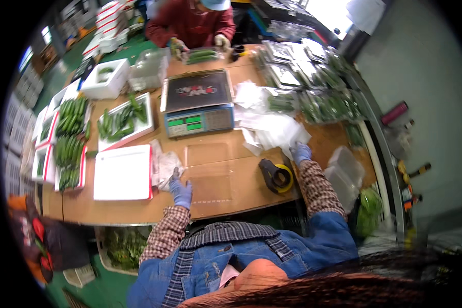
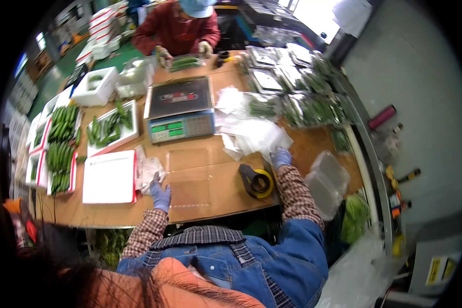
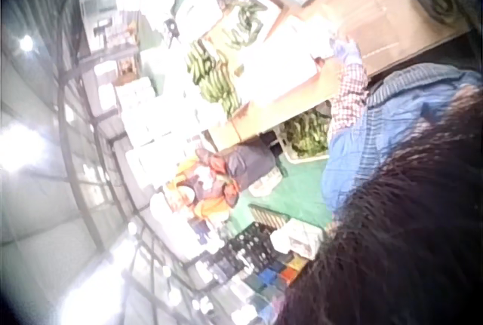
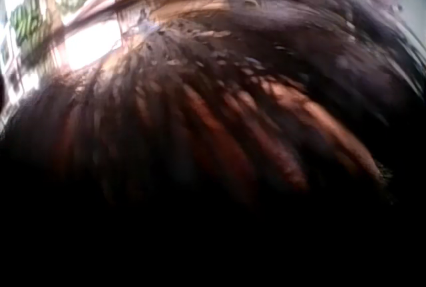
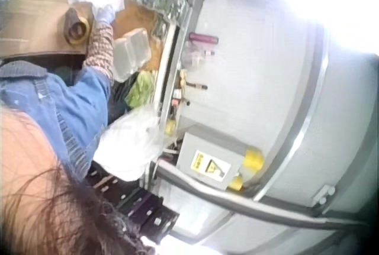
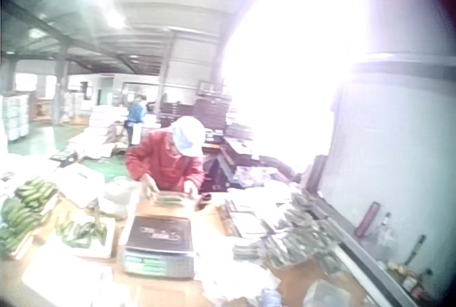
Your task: The person places green vegetables into plastic wrap, weighs them on a digital scale, and seals the packages with tape. The person repeats this process multiple times, stacking the finished packages on the table.
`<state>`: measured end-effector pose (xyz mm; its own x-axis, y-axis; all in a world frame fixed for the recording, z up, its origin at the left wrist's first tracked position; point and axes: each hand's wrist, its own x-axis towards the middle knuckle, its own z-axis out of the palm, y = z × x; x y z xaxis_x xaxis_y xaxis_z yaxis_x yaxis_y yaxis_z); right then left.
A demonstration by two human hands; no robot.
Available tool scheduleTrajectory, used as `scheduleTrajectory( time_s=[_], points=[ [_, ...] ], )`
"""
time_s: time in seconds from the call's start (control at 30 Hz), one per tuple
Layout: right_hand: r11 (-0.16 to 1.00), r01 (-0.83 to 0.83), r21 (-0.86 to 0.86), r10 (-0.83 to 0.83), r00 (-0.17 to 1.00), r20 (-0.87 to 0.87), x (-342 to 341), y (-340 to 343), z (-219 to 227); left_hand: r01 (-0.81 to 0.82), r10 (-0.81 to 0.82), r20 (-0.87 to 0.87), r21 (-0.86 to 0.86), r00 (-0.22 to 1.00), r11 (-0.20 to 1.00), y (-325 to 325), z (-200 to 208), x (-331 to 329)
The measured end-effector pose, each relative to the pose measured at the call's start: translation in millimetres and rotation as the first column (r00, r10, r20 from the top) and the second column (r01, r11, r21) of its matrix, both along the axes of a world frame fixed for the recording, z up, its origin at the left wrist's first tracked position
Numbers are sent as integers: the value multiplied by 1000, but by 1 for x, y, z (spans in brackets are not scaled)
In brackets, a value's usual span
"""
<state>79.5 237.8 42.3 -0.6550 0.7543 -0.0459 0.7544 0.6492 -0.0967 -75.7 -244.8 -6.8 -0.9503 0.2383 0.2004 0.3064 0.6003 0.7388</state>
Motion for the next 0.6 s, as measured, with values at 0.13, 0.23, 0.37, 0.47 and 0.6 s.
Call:
scheduleTrajectory(
  time_s=[0.13, 0.23, 0.37, 0.47, 0.6],
  points=[
    [985, 171, -37, -175, 972, -155, 1, 13, 5, 144, -136, -105, 67, 985, 987, -3, 28, 9],
    [964, 263, 42, -228, 895, -384, 9, 13, 29, 171, -180, 39, 158, 983, 972, -17, 30, 11],
    [985, 150, 90, -56, 757, -651, 14, -34, 92, 161, -170, 23, 228, 985, 960, -35, 37, 16],
    [967, -199, -158, 8, 646, -764, 3, -109, 93, 174, -187, 49, 204, 981, 963, -33, 61, 16],
    [401, -650, -646, -33, 694, -719, -10, -219, 64, 193, -186, -52, 301, 981, 934, -13, 88, 20]
  ],
)
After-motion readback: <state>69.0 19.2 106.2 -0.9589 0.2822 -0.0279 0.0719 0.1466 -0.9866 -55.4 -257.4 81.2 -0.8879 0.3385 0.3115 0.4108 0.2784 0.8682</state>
